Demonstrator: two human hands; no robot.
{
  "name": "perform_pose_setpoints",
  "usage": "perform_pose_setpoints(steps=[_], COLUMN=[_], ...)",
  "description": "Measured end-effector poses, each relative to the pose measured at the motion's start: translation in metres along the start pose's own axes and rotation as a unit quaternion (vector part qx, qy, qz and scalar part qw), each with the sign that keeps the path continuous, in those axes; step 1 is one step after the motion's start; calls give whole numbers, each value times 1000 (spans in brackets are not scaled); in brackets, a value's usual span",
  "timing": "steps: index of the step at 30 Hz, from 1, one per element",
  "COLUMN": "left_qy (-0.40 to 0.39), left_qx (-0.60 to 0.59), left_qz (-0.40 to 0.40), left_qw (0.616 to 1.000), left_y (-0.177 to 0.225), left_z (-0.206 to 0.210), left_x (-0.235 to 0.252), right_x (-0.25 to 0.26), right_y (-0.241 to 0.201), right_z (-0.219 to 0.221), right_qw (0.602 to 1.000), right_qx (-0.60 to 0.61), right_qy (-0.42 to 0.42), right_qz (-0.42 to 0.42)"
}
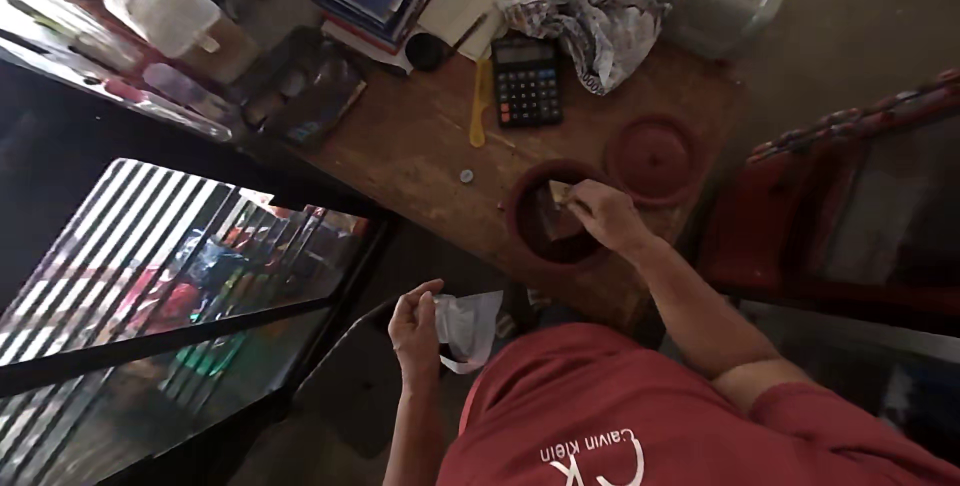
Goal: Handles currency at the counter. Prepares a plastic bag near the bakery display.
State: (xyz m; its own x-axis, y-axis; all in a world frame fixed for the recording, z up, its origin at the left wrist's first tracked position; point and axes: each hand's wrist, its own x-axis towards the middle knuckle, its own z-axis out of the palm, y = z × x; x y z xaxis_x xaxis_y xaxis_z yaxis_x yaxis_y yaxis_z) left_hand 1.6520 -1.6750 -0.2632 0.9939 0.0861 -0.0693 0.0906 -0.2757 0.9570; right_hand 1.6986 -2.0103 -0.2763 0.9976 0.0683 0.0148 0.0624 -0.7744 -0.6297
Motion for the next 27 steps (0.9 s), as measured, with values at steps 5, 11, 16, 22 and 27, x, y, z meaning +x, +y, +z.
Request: perform_pose_setpoints(steps=[5,11,16,22,27], left_qy=[-2,-27,-81,-110,-146], left_qx=[-74,-103,-118,-115,-124], left_qz=[-56,-113,-102,-132,-131], left_qw=[996,988,984,978,973], left_y=[8,23,23,30,29], left_z=[10,25,37,51,65], left_x=[1,8,18,23,22], right_x=[-3,-16,-16,-17,-19], right_y=[9,10,14,18,18], right_z=[-14,-18,-21,-30,-30], right_qw=[960,862,805,772,742], right_qx=[254,469,549,590,627], right_qy=[83,100,135,149,131], right_qz=[81,162,180,183,197])
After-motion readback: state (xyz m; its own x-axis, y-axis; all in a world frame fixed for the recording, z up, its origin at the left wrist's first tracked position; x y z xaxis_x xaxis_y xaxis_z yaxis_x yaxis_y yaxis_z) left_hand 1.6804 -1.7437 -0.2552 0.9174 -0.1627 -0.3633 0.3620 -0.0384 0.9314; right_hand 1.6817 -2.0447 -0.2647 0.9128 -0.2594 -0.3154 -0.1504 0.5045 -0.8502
